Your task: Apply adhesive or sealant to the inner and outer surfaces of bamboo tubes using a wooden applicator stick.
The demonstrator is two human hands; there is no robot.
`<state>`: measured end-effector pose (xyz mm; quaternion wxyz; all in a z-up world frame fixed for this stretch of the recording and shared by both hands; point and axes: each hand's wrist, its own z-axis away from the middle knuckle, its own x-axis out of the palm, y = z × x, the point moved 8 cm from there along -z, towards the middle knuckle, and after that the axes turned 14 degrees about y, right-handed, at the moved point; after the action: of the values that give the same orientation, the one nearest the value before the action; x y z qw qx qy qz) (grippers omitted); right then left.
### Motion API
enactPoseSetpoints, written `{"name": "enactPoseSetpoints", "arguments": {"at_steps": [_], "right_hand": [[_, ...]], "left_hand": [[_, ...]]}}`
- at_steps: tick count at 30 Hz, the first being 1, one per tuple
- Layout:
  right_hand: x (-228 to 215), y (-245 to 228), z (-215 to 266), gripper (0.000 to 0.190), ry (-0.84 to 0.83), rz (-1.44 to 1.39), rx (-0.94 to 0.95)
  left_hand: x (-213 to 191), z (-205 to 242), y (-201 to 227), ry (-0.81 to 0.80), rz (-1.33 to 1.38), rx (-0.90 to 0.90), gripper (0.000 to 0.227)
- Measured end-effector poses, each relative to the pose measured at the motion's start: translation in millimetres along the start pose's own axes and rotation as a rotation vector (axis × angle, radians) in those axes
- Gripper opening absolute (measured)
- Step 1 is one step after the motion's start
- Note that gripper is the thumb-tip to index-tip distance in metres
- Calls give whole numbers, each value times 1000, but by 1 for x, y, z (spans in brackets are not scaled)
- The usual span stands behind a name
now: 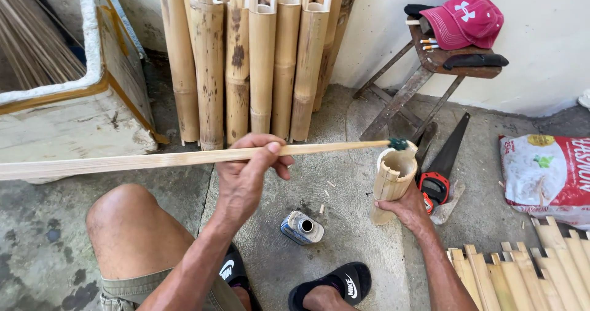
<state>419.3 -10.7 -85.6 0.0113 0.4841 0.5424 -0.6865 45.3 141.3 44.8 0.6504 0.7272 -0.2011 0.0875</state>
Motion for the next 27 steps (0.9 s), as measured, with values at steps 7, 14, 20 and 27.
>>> {"name": "enactPoseSetpoints", "arguments": {"at_steps": [7, 14, 20, 27], "right_hand": [[3, -5, 0, 95, 3, 25, -18], [-6, -18, 2, 89, 39, -79, -85], [-7, -15, -2, 89, 27, -79, -115], [-14, 33, -12, 92, 27, -7, -3]], "left_hand": [[9, 4, 15, 4, 48, 11, 17], [-2, -2, 14, 47, -15, 24, 18], [5, 1, 11, -12, -8, 13, 18], [19, 6, -2, -9, -54, -12, 20]]}}
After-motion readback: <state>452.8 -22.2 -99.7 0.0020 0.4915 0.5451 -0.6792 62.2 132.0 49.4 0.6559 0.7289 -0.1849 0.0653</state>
